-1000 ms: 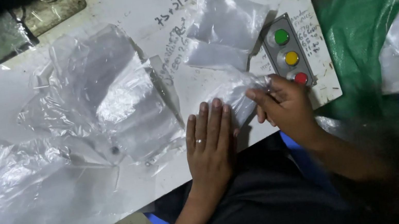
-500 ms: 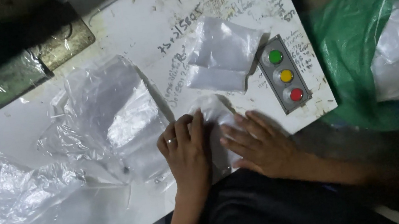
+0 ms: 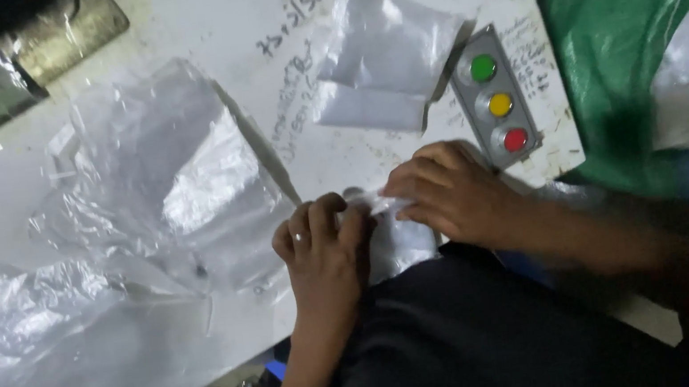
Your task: Folding and organizing small plastic bags on a factory workbench.
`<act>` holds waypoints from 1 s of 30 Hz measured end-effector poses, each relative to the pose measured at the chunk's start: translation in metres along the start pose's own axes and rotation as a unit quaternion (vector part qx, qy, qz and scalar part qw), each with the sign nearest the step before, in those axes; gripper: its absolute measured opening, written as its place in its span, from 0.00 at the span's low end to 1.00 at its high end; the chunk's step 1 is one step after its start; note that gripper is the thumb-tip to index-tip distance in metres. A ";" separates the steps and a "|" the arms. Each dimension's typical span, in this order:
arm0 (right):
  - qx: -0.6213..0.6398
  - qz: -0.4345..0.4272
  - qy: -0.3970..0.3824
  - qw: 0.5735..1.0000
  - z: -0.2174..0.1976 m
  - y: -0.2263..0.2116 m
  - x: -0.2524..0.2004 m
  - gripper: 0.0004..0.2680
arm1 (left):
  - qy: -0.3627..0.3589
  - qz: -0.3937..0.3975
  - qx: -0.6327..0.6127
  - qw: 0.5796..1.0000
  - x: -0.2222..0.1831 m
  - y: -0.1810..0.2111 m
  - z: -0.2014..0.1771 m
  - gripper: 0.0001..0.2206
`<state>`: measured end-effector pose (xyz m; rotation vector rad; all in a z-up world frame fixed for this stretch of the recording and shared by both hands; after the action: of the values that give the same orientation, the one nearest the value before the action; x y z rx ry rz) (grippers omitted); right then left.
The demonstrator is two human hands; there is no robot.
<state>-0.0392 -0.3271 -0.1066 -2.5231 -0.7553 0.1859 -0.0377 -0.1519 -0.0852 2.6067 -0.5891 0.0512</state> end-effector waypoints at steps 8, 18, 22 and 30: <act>-0.043 -0.026 0.003 0.999 -0.012 -0.006 0.010 0.08 | -0.009 -0.032 0.002 0.999 0.004 -0.003 -0.005 0.04; 0.245 0.222 -0.180 0.926 -0.011 0.024 0.016 0.08 | -0.166 -0.231 -0.393 0.874 0.010 -0.010 -0.012 0.04; 0.519 0.222 -0.218 0.796 -0.073 0.008 0.062 0.18 | -0.095 -0.278 -0.523 0.800 0.011 -0.003 -0.044 0.04; 0.137 0.223 0.333 0.906 -0.180 0.135 0.128 0.07 | 0.248 0.097 -0.156 0.951 0.023 0.033 -0.084 0.10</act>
<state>0.1801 -0.4308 -0.0166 -2.2201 0.1179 -0.3821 -0.0254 -0.1500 0.0068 2.1075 -0.6038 0.6054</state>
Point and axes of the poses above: each hand's wrist, its own x-axis towards the middle knuckle, its own z-axis out of the palm, y = z × x, the point moved 6 cm from there along x, towards the middle knuckle
